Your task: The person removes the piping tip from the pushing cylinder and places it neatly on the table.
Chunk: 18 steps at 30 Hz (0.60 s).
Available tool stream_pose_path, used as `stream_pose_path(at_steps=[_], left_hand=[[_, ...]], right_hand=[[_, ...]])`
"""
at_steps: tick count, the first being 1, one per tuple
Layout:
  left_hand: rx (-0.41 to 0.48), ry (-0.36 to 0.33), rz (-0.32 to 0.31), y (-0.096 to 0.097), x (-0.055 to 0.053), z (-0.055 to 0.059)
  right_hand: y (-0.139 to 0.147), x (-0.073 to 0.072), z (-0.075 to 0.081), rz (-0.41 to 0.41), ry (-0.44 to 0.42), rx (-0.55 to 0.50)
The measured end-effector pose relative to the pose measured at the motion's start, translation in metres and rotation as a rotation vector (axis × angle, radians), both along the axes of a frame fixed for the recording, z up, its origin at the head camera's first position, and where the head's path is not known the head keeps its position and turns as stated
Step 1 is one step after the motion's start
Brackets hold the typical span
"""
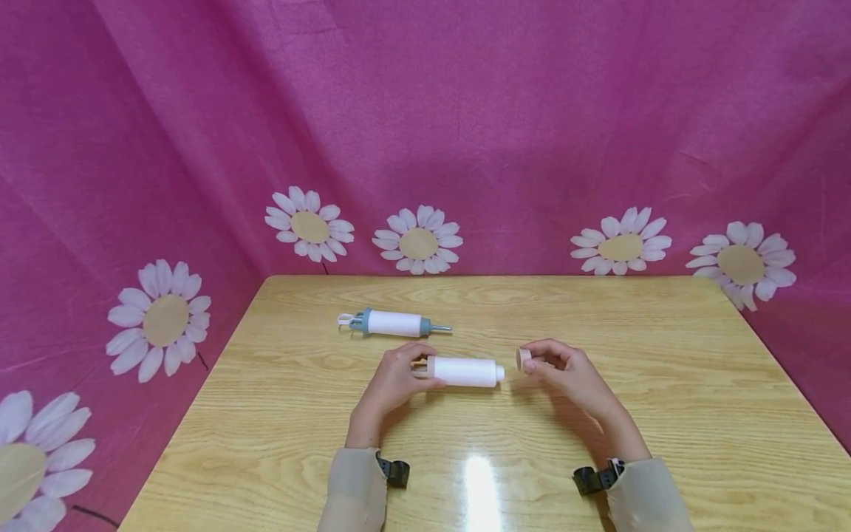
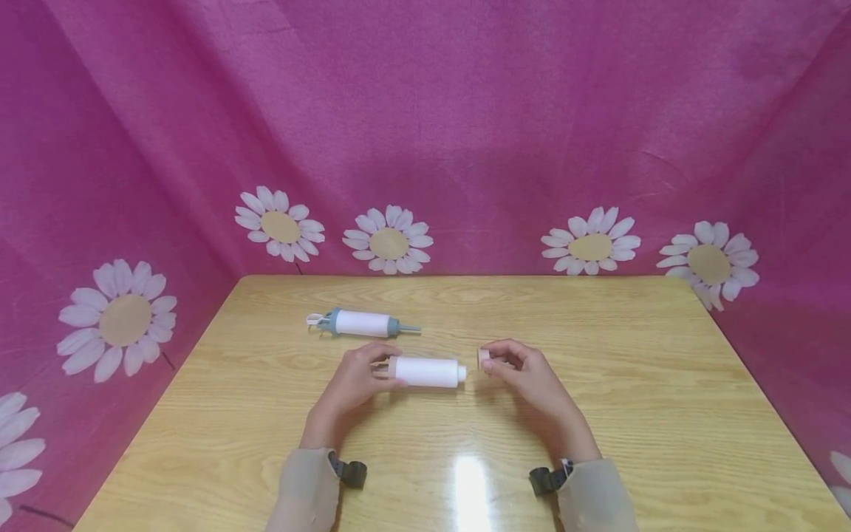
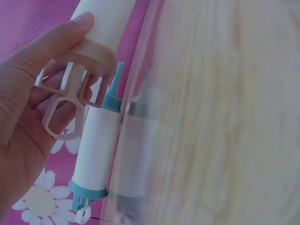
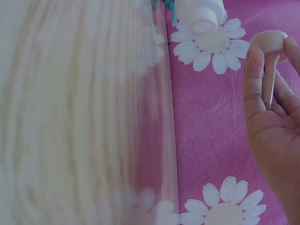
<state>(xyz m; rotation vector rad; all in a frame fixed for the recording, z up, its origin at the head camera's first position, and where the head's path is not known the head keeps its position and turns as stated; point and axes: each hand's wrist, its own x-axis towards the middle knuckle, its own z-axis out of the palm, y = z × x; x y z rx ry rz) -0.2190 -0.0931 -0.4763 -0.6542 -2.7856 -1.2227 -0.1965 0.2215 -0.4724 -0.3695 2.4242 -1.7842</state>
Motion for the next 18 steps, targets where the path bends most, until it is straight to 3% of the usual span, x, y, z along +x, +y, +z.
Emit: stream_pose_path(at_steps=[8, 18], left_hand=[[-0.017, -0.068, -0.018, -0.0026, -0.0025, -0.0031], [-0.024, -0.106, -0.036, -0.0033, -0.0028, -0.0054]], right_hand=[[-0.0013, 0.0017, 0.0026, -0.004, -0.009, 0.011], [-0.0023, 0.0021, 0.0035, -0.007, -0.023, 0.027]])
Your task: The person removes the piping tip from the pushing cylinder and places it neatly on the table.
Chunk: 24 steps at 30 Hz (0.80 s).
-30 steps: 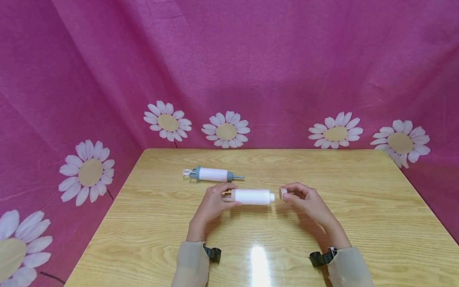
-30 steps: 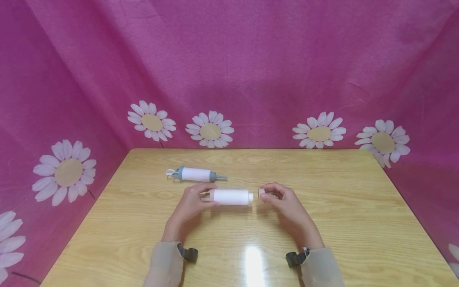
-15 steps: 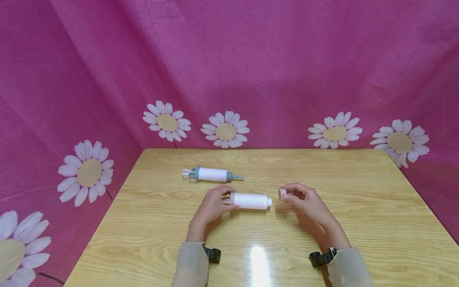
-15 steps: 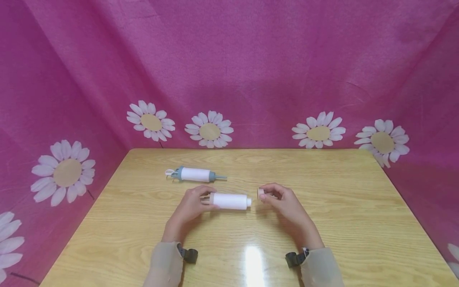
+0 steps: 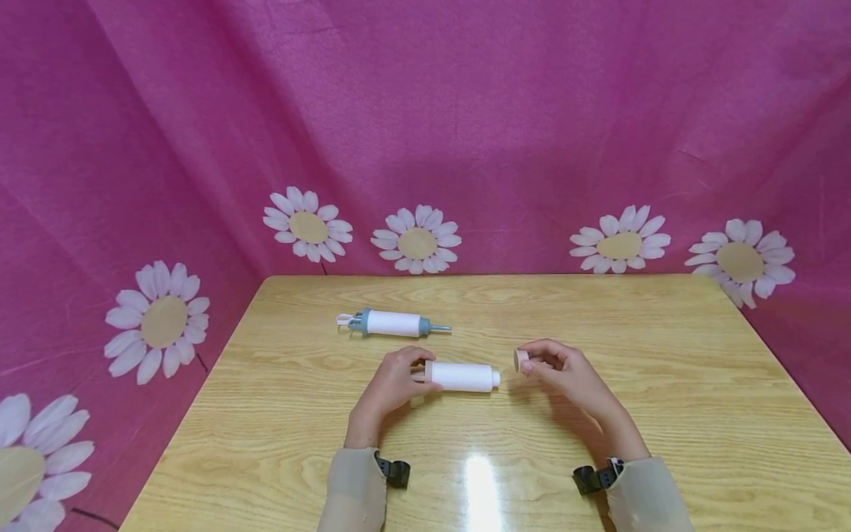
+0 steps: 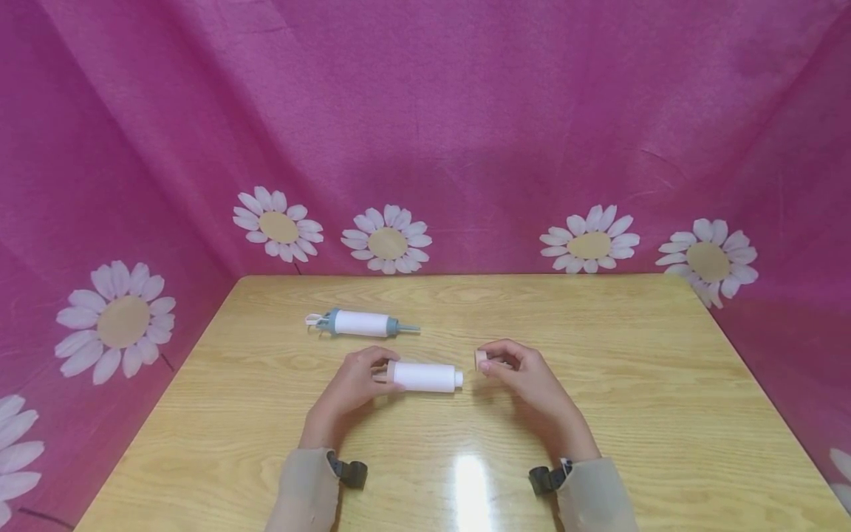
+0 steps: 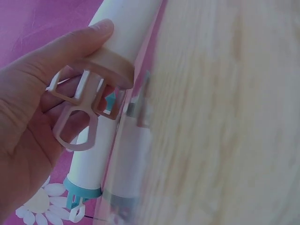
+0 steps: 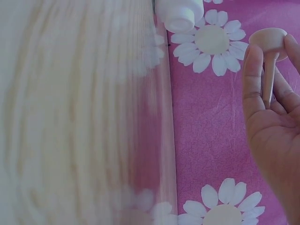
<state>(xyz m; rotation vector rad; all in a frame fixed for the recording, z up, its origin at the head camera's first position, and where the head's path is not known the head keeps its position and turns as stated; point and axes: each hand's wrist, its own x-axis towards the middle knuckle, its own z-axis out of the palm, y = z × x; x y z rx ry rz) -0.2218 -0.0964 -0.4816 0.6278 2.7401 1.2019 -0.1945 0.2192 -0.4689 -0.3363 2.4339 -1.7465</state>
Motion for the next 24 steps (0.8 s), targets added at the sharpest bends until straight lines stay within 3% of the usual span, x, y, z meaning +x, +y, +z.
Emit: stream_pose_path(at_steps=[17, 24], left_hand=[[-0.01, -0.074, -0.009, 0.0, 0.0, 0.0005], [-0.006, -0.073, -0.01, 0.0003, 0.0014, 0.0018]], right_hand=[[0.0007, -0.0012, -0.003, 0.011, 0.014, 0.005], [0.0008, -0.0006, -0.0029, 0.008, 0.026, 0.011]])
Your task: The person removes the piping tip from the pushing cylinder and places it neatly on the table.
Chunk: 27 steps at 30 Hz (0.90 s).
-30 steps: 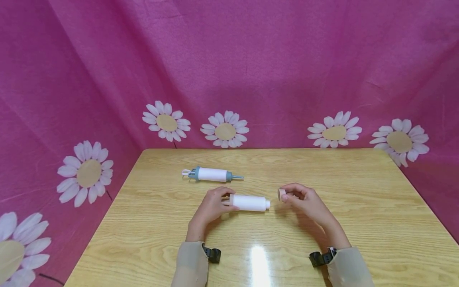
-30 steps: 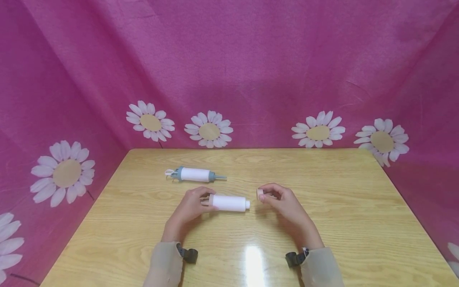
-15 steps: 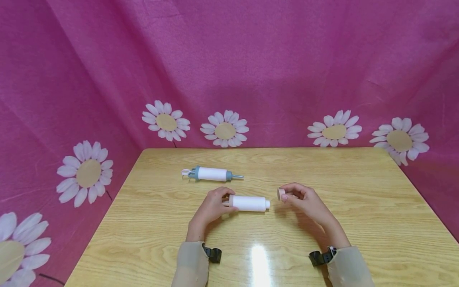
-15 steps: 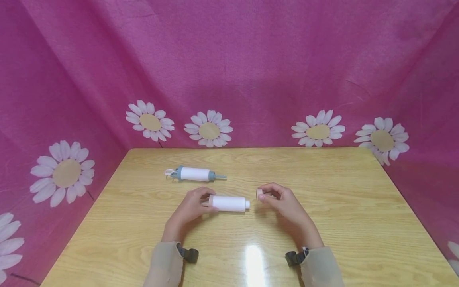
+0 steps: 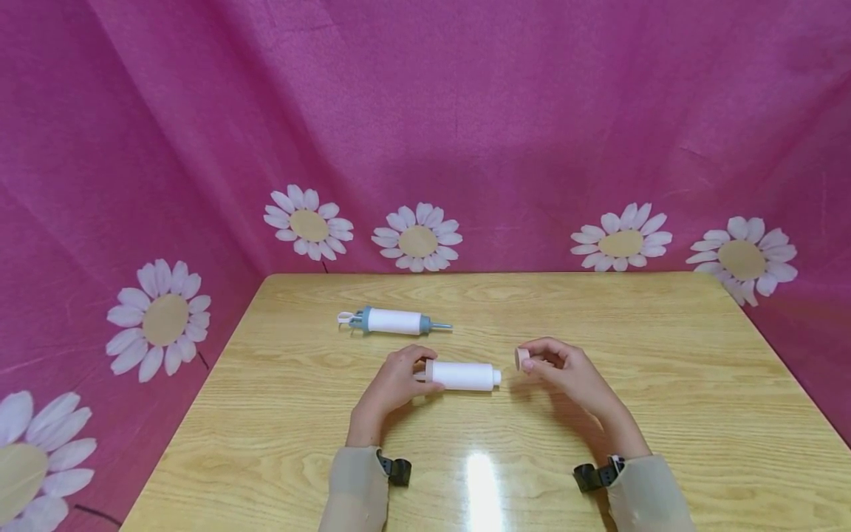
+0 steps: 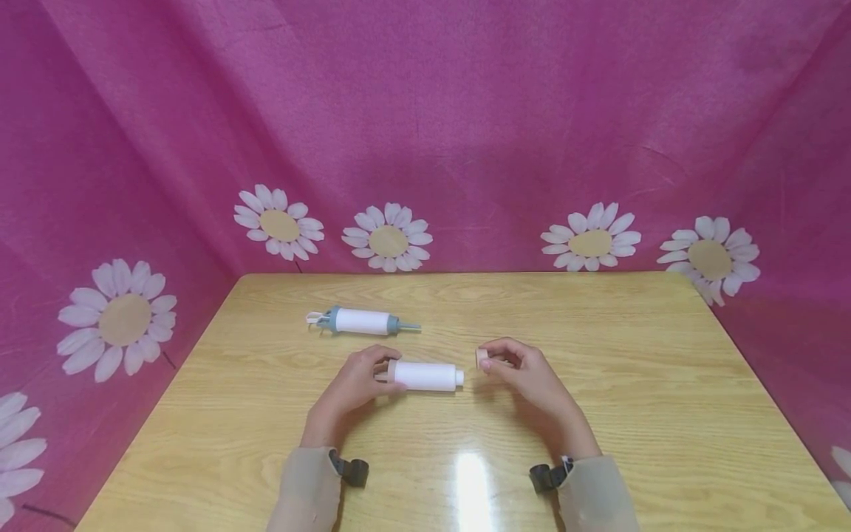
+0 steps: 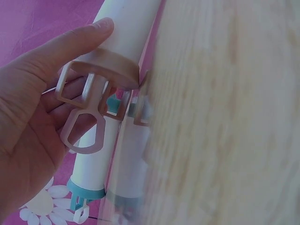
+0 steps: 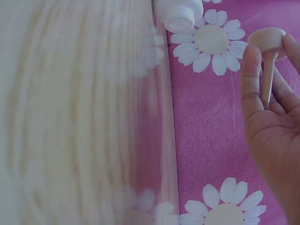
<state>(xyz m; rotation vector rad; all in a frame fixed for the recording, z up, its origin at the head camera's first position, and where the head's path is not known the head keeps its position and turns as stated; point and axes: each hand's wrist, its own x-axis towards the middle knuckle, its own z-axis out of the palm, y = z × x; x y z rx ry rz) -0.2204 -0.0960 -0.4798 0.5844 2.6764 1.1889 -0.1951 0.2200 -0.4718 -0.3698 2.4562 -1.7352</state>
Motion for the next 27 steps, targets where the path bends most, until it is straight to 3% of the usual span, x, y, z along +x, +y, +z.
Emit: stream_pose_path(at_steps=[8, 16, 27], left_hand=[[-0.029, 0.051, 0.037, 0.001, 0.0, 0.001], [0.037, 0.119, 0.079, 0.004, 0.001, 0.002], [0.111, 0.309, 0.026, 0.017, 0.006, 0.011]], right_hand=[[0.0, 0.0, 0.001, 0.007, -0.009, -0.013], [0.0, 0.0, 0.001, 0.009, -0.008, -0.006], [-0.008, -0.002, 0.004, 0.023, -0.011, -0.007]])
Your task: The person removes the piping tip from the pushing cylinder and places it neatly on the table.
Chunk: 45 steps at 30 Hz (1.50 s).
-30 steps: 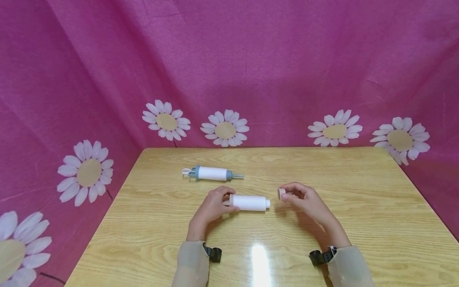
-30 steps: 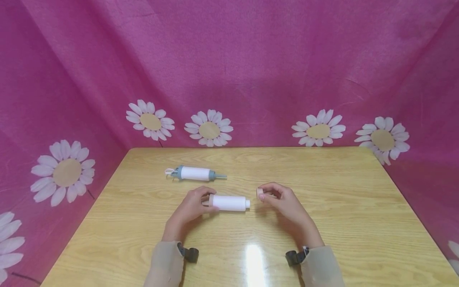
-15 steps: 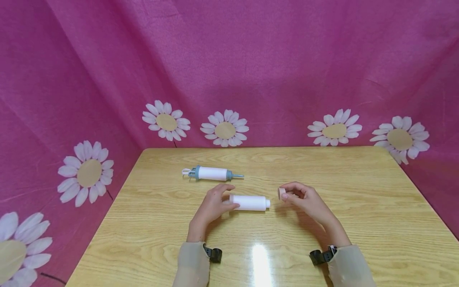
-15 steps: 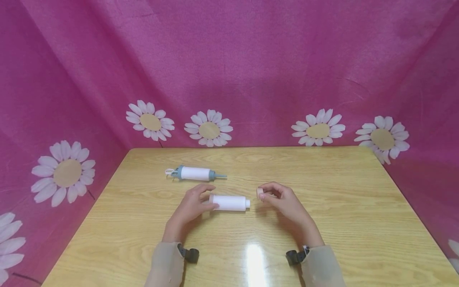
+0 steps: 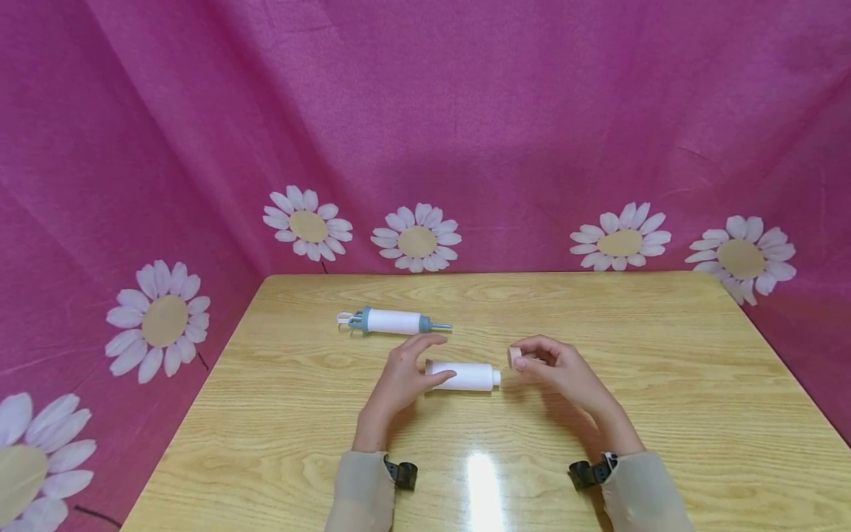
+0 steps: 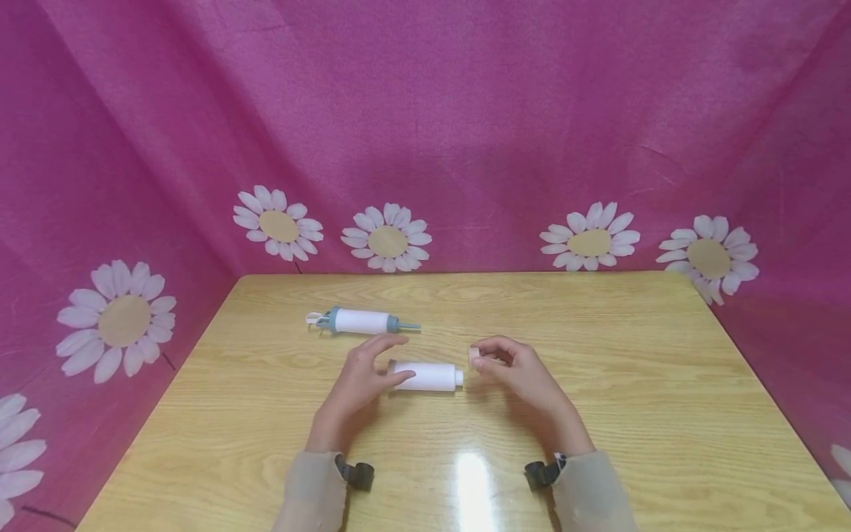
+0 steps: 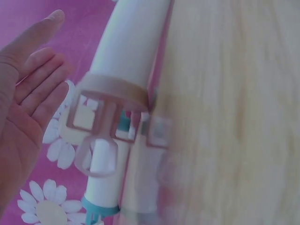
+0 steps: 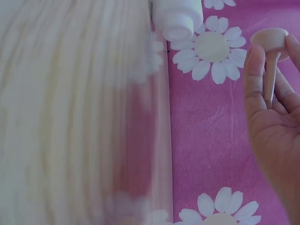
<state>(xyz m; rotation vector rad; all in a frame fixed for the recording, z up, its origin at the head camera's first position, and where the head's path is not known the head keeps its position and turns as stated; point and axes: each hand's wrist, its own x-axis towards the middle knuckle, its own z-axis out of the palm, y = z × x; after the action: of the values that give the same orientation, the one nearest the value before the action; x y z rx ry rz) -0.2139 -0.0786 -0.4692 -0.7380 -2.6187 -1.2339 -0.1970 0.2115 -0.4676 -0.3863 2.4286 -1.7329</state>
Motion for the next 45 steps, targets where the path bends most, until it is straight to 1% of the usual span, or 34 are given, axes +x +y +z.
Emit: stream_pose_path(at_steps=[4, 6, 11, 17, 20, 24, 29, 37, 45], left_hand=[[0.042, 0.034, -0.03, 0.008, 0.003, 0.006], [0.06, 0.064, -0.046, 0.012, 0.004, 0.008], [0.068, 0.141, -0.071, 0.022, 0.006, 0.01], [0.086, 0.205, -0.131, 0.033, 0.008, 0.011], [0.086, 0.226, -0.157, 0.037, 0.009, 0.013], [0.084, 0.24, -0.183, 0.042, 0.01, 0.015], [0.062, 0.256, -0.213, 0.047, 0.012, 0.019], [0.049, 0.25, -0.205, 0.05, 0.012, 0.019], [0.08, 0.277, -0.195, 0.046, 0.01, 0.018]], right_hand=[[-0.004, -0.001, 0.001, 0.01, 0.016, -0.004], [-0.006, -0.001, 0.002, 0.017, 0.025, -0.009], [-0.012, -0.002, 0.003, 0.04, 0.022, -0.052], [-0.02, -0.001, 0.004, 0.057, 0.041, -0.081], [-0.024, 0.0, 0.004, 0.073, 0.044, -0.095], [-0.026, 0.003, 0.005, 0.071, 0.036, -0.099], [-0.027, 0.007, 0.008, 0.071, 0.048, -0.091], [-0.026, 0.009, 0.013, 0.097, 0.07, -0.089], [-0.021, 0.01, 0.011, 0.099, 0.042, -0.105]])
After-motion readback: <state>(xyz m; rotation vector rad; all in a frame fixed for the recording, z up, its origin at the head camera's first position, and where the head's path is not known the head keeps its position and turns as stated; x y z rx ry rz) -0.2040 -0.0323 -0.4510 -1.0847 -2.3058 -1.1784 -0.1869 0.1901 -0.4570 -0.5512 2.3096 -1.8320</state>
